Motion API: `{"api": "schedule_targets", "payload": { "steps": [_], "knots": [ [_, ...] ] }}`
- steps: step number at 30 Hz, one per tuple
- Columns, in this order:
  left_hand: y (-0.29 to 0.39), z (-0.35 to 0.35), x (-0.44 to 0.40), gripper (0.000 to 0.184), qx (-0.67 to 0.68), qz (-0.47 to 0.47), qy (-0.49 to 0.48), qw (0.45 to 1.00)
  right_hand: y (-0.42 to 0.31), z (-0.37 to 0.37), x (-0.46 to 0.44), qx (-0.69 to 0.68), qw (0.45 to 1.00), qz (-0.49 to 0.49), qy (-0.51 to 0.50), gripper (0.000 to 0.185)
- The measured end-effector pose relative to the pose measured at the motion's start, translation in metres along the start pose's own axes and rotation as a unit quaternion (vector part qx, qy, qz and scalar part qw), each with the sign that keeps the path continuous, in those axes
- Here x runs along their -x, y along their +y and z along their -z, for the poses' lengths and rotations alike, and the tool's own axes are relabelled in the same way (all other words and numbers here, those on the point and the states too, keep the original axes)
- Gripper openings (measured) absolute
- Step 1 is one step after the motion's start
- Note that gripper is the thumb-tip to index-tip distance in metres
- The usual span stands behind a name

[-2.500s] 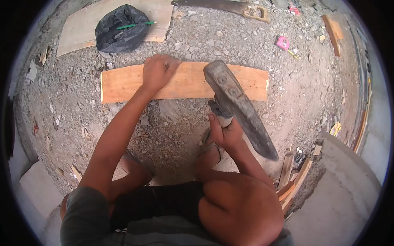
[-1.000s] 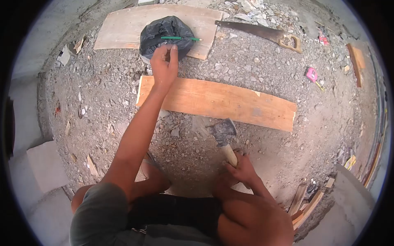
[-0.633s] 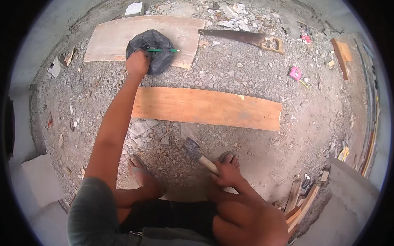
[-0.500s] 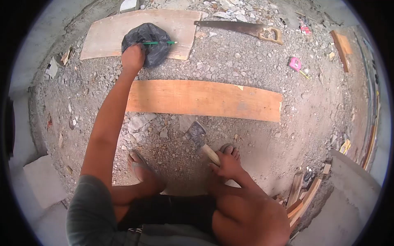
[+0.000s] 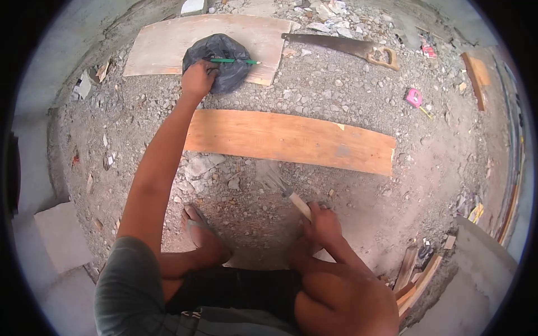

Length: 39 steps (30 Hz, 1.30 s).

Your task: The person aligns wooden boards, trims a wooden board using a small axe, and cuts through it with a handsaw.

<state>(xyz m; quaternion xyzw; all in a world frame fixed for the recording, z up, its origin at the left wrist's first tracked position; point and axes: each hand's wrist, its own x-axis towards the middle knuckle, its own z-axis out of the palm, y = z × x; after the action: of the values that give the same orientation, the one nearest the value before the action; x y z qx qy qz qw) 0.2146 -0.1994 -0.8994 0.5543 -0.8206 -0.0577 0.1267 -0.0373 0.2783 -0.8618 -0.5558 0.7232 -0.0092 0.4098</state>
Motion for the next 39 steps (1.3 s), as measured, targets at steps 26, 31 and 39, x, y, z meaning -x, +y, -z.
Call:
{"api": "schedule_targets", "payload": {
  "steps": [26, 31, 39],
  "knots": [
    [0.038, 0.057, 0.008, 0.023, 0.050, -0.048, 0.050, 0.996, 0.071, 0.168, -0.092, 0.210, 0.957, 0.044, 0.193, 0.048],
    [0.043, 0.087, 0.013, 0.029, -0.010, -0.065, -0.004, 0.998, 0.105, 0.170, -0.084, 0.209, 0.945, 0.039, 0.249, 0.044],
    [0.119, 0.086, 0.056, 0.019, 0.266, -0.150, 0.003, 0.952, 0.101, 0.150, -0.050, 0.129, 0.951, -0.002, 0.280, 0.034]
  ]
}}
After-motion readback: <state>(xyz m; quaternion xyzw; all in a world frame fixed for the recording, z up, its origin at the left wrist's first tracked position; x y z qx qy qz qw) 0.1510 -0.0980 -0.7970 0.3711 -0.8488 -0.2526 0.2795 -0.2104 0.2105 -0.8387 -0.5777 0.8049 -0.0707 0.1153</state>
